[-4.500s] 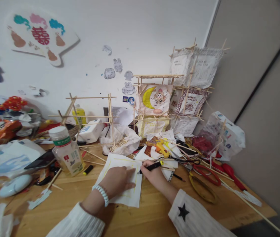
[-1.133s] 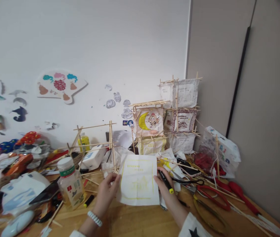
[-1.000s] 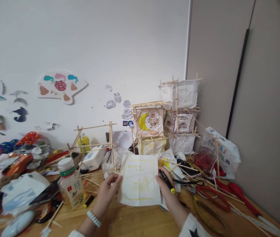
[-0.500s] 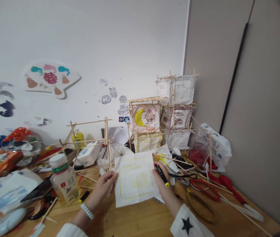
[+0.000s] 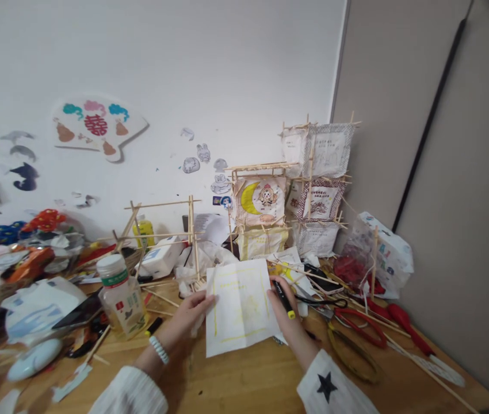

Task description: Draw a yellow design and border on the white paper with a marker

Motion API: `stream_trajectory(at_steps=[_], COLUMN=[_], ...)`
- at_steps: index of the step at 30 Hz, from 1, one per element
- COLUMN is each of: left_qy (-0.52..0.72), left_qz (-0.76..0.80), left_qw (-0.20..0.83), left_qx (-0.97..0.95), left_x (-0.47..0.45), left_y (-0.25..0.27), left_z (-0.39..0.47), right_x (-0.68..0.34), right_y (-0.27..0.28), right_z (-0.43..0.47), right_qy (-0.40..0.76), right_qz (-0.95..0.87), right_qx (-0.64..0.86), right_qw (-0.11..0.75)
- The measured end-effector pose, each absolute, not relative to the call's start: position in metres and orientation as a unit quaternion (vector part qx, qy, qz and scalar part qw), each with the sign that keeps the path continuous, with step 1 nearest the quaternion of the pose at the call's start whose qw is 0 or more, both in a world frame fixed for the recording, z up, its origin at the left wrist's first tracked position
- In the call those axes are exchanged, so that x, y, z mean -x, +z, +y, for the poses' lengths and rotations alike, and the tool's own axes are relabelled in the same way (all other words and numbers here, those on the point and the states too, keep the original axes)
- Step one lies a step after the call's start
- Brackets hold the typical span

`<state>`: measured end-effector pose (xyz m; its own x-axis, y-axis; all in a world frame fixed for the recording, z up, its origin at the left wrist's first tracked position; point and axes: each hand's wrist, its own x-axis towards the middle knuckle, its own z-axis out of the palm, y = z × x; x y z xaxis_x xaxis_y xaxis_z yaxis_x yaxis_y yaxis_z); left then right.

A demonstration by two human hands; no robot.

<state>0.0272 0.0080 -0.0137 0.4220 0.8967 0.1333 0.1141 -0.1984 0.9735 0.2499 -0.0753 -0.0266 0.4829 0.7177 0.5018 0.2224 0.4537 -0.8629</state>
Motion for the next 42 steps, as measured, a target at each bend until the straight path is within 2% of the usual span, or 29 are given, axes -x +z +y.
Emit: stream_trajectory(at_steps=[5, 9, 16, 20, 24, 32, 37, 42], left_qy=[0.294, 0.288, 0.281, 0.27, 0.259, 0.175, 0.136, 0.122], left_qz=[0.395, 0.373, 0.352, 0.37, 0.396, 0.31, 0.319, 0.328], left_qw=[0.496, 0.49, 0.459, 0.375, 0.3, 0.265, 0.215, 0.208], left_qx=[-0.715, -0.734, -0.766, -0.806, -0.828, -0.896, -0.913, -0.913], left_x=[-0.031, -0.033, -0.034, -0.034, -0.032, -0.023, -0.023, -0.024], left_y=[-0.034, -0.035, -0.028, -0.027, -0.026, -0.013, -0.013, -0.014], left_z=[0.008, 0.008, 0.005, 0.008, 0.012, 0.0, -0.001, -0.002], right_x=[-0.252, -0.248, -0.219, -0.209, -0.207, -0.208, -0.208, -0.209], right_y=[-0.024, -0.013, -0.032, -0.045, -0.048, -0.043, -0.04, -0.044], right_z=[-0.077, -0.081, -0.08, -0.079, -0.078, -0.081, -0.083, -0.081], right_qy=[0.109, 0.126, 0.353, 0.406, 0.397, 0.367, 0.346, 0.333], right_qz=[-0.438, -0.427, -0.602, -0.625, -0.641, -0.671, -0.682, -0.692], right_qx=[0.531, 0.517, 0.457, 0.464, 0.465, 0.461, 0.47, 0.474], right_qw=[0.718, 0.731, 0.552, 0.478, 0.465, 0.449, 0.44, 0.431])
